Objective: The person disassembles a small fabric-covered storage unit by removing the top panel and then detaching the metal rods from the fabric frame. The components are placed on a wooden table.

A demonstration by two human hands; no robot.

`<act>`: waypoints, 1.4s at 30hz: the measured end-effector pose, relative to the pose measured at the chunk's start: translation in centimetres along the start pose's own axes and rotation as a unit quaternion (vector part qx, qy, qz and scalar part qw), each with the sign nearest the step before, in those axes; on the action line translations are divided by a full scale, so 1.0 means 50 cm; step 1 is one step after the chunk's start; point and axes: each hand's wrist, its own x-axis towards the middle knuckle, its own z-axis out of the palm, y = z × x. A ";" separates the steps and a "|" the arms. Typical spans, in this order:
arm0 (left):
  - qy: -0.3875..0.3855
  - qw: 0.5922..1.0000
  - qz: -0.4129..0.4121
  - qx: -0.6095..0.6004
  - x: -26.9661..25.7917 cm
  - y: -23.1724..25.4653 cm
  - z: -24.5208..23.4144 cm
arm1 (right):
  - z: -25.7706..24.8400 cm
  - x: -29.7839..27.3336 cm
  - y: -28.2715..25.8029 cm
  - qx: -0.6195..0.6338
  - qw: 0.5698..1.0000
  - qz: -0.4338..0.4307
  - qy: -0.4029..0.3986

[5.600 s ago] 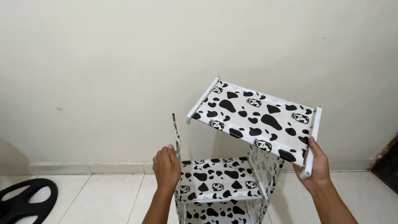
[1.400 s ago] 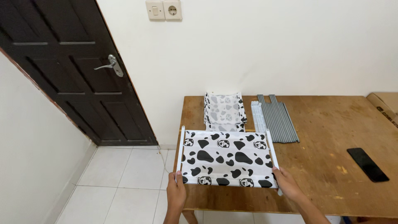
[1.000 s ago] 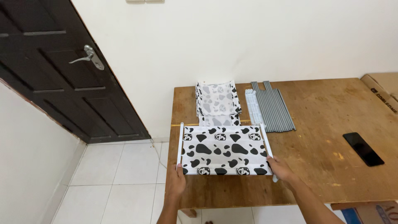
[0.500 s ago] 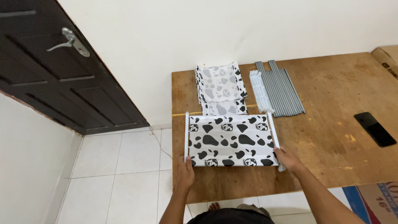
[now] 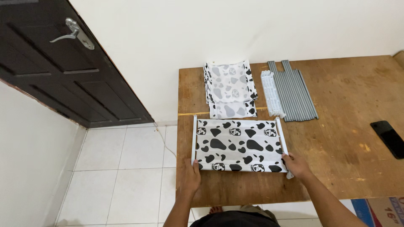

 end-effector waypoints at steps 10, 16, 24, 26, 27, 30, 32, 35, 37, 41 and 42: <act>-0.025 0.991 -0.063 0.116 0.014 -0.025 0.039 | -0.020 0.023 0.018 -0.040 0.996 -0.082 0.013; -0.020 0.990 -0.072 0.123 0.012 -0.022 0.043 | -0.028 0.013 0.001 -0.047 0.998 -0.046 -0.006; 0.024 0.991 -0.076 0.108 0.006 -0.034 0.069 | -0.034 0.013 -0.003 -0.049 0.997 -0.056 -0.027; 0.013 0.989 -0.085 0.119 0.003 -0.035 0.071 | -0.038 0.011 -0.004 -0.050 0.997 -0.057 -0.029; 0.007 0.988 -0.088 0.124 0.003 -0.035 0.072 | -0.040 0.010 -0.005 -0.050 0.997 -0.053 -0.033; 0.014 0.988 -0.092 0.126 0.000 -0.034 0.075 | -0.045 0.007 -0.007 -0.054 0.997 -0.043 -0.042; 0.014 0.988 -0.088 0.130 -0.001 -0.036 0.075 | -0.045 0.005 -0.008 -0.062 0.996 -0.040 -0.047; 0.011 0.988 -0.085 0.131 -0.003 -0.037 0.075 | -0.043 0.001 -0.009 -0.051 0.997 -0.055 -0.028; 0.005 0.987 -0.088 0.137 -0.002 -0.033 0.078 | -0.047 0.001 -0.010 -0.060 0.997 -0.046 -0.031; 0.002 0.984 -0.101 0.148 -0.017 -0.030 0.076 | -0.043 -0.005 -0.002 -0.066 0.996 -0.043 -0.035; 0.008 0.984 -0.100 0.146 -0.013 -0.027 0.077 | -0.042 0.002 -0.003 -0.067 0.996 -0.042 -0.036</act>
